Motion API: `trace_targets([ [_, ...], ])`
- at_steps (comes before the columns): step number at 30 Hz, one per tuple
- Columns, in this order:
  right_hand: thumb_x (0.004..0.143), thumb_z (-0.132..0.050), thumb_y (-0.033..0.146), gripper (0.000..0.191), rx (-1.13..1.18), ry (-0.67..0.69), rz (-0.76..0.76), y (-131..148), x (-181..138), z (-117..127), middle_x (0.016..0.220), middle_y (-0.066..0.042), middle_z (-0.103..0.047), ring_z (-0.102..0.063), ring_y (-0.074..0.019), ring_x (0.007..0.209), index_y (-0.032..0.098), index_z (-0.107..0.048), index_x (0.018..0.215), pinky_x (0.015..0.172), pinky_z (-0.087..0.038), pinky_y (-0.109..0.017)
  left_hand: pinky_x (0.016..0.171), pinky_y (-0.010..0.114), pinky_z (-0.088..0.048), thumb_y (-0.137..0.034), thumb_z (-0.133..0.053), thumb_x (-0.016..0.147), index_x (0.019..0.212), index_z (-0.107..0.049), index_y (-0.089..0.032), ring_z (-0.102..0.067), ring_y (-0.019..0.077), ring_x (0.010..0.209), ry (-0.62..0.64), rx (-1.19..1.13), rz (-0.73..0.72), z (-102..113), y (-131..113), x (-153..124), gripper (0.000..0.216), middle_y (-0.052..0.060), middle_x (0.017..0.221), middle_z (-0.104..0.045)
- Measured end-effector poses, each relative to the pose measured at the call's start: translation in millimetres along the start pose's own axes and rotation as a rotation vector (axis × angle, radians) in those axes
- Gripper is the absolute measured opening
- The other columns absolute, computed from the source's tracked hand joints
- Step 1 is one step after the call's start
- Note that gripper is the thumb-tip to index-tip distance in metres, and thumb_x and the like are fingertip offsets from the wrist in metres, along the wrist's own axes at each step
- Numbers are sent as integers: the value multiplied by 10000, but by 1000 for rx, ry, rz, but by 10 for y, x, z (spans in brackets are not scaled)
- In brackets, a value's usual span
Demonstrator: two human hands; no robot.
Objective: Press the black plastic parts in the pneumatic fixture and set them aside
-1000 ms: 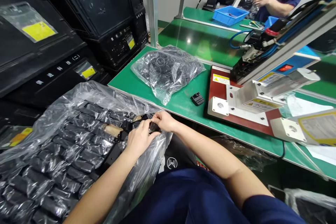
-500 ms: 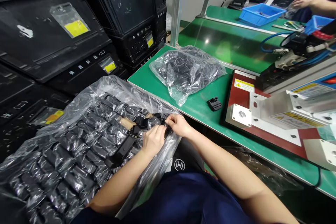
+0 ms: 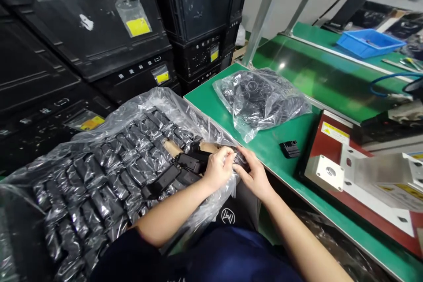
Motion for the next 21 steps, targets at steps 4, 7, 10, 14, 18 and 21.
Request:
trace_targets([
  [4,894,-612,388,384,-98,-77,58,32,-5,-15,1177,-128,-609,-601,-252,1073,221,-591,1239,909,-524,-429,631,305,-440,-337,-432,927,771,-525,-196,-525,152,632,-26,28,49,128,81,49,230,15,674,-555],
  [7,933,-545,340,194,-129,-85,61,104,75,-59,932,-92,-650,-631,-214,873,218,-696,938,785,-544,-372,589,272,-403,-349,-450,911,726,-515,-187,-481,134,613,65,50,69,277,141,87,255,-8,628,-506],
  [10,942,-516,317,224,-98,-92,64,205,174,-80,815,-71,-625,-614,-193,794,209,-664,813,733,-535,-340,583,258,-386,-358,-453,910,746,-536,-180,-463,121,602,170,79,78,415,179,107,256,-23,630,-506],
  [14,939,-521,271,171,-54,-146,95,397,255,-43,825,-65,-615,-604,-176,796,205,-624,819,725,-522,-309,763,296,-439,-355,-484,906,792,-580,-182,-553,157,804,228,107,18,534,162,99,229,20,821,-592],
  [18,935,-527,273,159,-7,-184,109,615,325,32,826,-59,-623,-602,-168,771,209,-622,825,699,-517,-304,728,301,-471,-383,-506,905,812,-557,-181,-566,147,780,213,-169,52,492,30,94,229,81,1071,-625],
  [21,924,-547,311,155,53,-185,136,719,389,95,824,-52,-640,-606,-171,782,212,-629,838,710,-512,-312,523,244,-410,-438,-515,901,799,-481,-198,-459,104,542,131,-401,140,471,-87,112,263,4,743,-581],
])
Point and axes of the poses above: each hand's wrist, its own x-axis towards the middle knuckle, its own z-axis out of the back of the hand, y = z × x, the point moved 1 cm from there along x, towards the middle knuckle
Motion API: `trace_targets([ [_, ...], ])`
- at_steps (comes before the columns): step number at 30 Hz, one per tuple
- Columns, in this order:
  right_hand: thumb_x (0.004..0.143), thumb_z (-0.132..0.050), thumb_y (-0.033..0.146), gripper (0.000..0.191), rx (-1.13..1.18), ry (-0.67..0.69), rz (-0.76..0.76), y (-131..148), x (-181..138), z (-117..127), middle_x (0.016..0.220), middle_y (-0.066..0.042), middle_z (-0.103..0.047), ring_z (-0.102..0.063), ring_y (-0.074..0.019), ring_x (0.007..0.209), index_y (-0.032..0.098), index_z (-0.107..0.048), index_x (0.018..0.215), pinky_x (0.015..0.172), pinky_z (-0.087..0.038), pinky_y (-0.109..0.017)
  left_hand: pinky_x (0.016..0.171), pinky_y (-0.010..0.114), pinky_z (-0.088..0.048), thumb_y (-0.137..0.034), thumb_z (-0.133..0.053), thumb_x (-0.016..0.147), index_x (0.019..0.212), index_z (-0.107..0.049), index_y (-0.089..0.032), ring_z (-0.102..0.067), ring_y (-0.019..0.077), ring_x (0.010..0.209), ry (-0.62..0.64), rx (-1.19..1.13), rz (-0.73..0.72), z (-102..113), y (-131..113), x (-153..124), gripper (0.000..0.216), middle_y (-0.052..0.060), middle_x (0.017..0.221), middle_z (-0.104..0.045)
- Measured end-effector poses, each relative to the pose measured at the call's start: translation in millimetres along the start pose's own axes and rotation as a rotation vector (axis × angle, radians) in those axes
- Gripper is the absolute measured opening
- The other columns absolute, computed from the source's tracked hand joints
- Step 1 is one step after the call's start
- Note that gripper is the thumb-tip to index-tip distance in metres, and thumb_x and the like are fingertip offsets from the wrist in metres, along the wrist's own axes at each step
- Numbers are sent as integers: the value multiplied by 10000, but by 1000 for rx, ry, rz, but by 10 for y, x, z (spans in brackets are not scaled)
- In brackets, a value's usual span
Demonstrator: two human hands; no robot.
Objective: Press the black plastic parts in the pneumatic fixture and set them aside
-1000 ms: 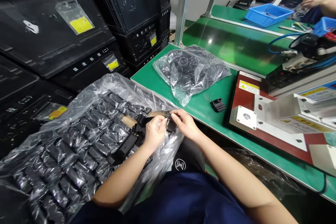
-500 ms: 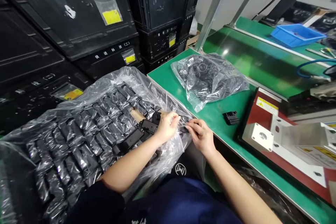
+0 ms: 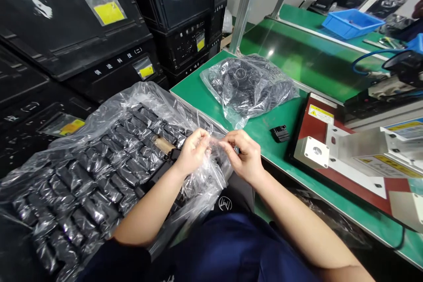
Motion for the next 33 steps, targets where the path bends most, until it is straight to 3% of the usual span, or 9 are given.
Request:
trace_targets([
  [2,934,-527,341,180,58,1,-28,-14,17,38,827,-46,-645,-604,-164,769,207,-634,877,702,-504,-305,493,225,-376,-464,-524,891,790,-463,-206,-421,102,512,-107,-11,-28,105,-89,-12,284,-35,621,-472],
  [5,952,-490,374,229,97,-59,-160,-159,-82,118,831,-42,-636,-596,-153,740,197,-632,918,684,-487,-291,492,223,-353,-513,-539,864,728,-469,-203,-408,104,508,-242,258,-23,575,-249,-62,346,-35,599,-440],
  [8,941,-514,373,246,66,-70,-250,-348,-317,176,756,-30,-617,-581,-150,694,185,-627,830,657,-463,-281,530,245,-357,-623,-600,766,672,-492,-210,-456,140,517,-391,964,108,1219,-373,-78,438,-30,534,-447],
  [11,930,-530,372,262,43,-54,-320,-473,-580,166,713,-28,-610,-569,-152,662,176,-623,783,635,-450,-280,564,309,-397,-700,-561,725,825,-615,-236,-581,261,608,-272,1548,429,1620,-284,9,478,43,576,-577],
  [14,925,-530,390,268,40,-36,-380,-513,-768,112,716,-31,-609,-567,-158,659,177,-625,793,623,-454,-282,659,362,-465,-688,-471,789,1001,-637,-253,-659,339,825,39,1633,502,1621,42,163,512,114,815,-706],
  [17,925,-530,391,263,29,-9,-403,-517,-874,91,724,-32,-608,-572,-160,663,179,-630,806,620,-457,-286,747,388,-485,-718,-473,775,1055,-620,-218,-664,355,918,193,1623,460,1426,379,297,592,150,930,-720],
  [21,925,-534,380,253,-29,-7,-423,-536,-978,150,725,-31,-615,-577,-159,655,177,-635,813,612,-450,-286,752,403,-484,-746,-492,756,1107,-580,-142,-664,379,915,222,1692,407,1225,564,344,704,216,942,-703],
  [27,928,-531,393,261,-36,-5,-457,-579,-1113,173,730,-31,-616,-580,-161,657,177,-632,821,616,-450,-285,765,348,-474,-547,-490,878,1180,-514,-237,-680,298,895,377,1646,226,1172,593,211,433,111,970,-715],
  [33,926,-529,407,272,-32,24,-471,-620,-1177,197,730,-30,-615,-575,-163,655,181,-634,816,613,-442,-285,771,400,-489,-728,-519,772,1143,-543,-190,-674,353,896,154,1632,400,1452,642,200,654,153,912,-705],
])
Point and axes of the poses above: each hand's wrist, its own x-axis towards the middle knuckle, its own z-axis out of the back of the hand, y = z × x, the point moved 1 cm from there along x, towards the middle knuckle
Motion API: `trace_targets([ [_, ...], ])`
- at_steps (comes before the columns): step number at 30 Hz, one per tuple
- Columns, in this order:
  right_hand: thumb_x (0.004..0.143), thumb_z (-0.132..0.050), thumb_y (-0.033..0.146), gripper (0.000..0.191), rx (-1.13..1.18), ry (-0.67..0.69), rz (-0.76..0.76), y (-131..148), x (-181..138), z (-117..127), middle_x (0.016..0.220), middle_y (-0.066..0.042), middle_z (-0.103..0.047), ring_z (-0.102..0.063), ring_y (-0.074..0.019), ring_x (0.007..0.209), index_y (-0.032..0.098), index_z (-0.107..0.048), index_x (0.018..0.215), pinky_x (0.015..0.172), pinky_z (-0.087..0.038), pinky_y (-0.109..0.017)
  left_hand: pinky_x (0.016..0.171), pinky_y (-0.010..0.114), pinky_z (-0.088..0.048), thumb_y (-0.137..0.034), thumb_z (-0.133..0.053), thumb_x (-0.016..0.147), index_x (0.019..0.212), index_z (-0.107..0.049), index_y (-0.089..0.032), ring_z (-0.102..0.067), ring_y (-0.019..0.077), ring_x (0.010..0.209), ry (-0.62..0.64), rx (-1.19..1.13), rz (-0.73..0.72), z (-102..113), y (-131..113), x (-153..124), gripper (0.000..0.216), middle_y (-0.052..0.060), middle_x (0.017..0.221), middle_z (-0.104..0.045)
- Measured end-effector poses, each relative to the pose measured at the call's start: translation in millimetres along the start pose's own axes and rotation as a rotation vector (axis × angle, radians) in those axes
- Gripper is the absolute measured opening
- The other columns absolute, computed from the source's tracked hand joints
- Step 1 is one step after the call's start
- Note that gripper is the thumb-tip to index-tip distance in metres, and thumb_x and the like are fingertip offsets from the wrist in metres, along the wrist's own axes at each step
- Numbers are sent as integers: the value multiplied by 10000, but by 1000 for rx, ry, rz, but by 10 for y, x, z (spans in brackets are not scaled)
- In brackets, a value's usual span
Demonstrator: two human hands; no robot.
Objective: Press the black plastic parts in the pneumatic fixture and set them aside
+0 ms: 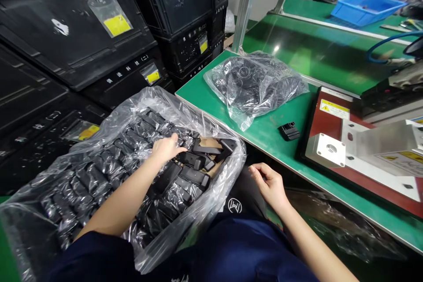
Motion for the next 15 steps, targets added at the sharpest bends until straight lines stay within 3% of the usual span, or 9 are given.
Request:
trace_targets([
  [3,923,-528,420,279,3,16,-14,-36,-28,25,734,-33,-617,-578,-170,665,184,-633,818,626,-445,-291,775,366,-496,-719,-596,719,1271,-482,-170,-666,326,929,-21,-214,164,-20,273,126,787,142,954,-694],
  [7,920,-521,440,303,-1,38,-38,-69,-73,25,726,-36,-619,-562,-166,638,181,-631,807,593,-430,-285,818,352,-487,-618,-588,785,1411,-395,-204,-657,287,949,-52,-309,128,-65,533,292,775,102,954,-677],
  [11,924,-510,442,318,-12,59,-42,-96,-103,31,701,-31,-606,-551,-160,623,181,-627,785,586,-425,-280,808,357,-480,-634,-576,781,1412,-428,-261,-658,286,905,-59,-312,90,-114,592,346,747,63,838,-662],
  [15,934,-491,438,323,-31,87,-53,-148,-139,61,710,-33,-608,-568,-163,644,181,-630,798,612,-437,-286,817,368,-470,-598,-581,785,1294,-549,-230,-652,301,913,-140,-368,154,-145,622,356,629,90,850,-678],
])
Point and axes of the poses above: each hand's wrist, its own x-axis towards the middle knuckle, its own z-axis out of the back of the hand, y = z × x, the point moved 1 cm from there along x, towards the middle knuckle
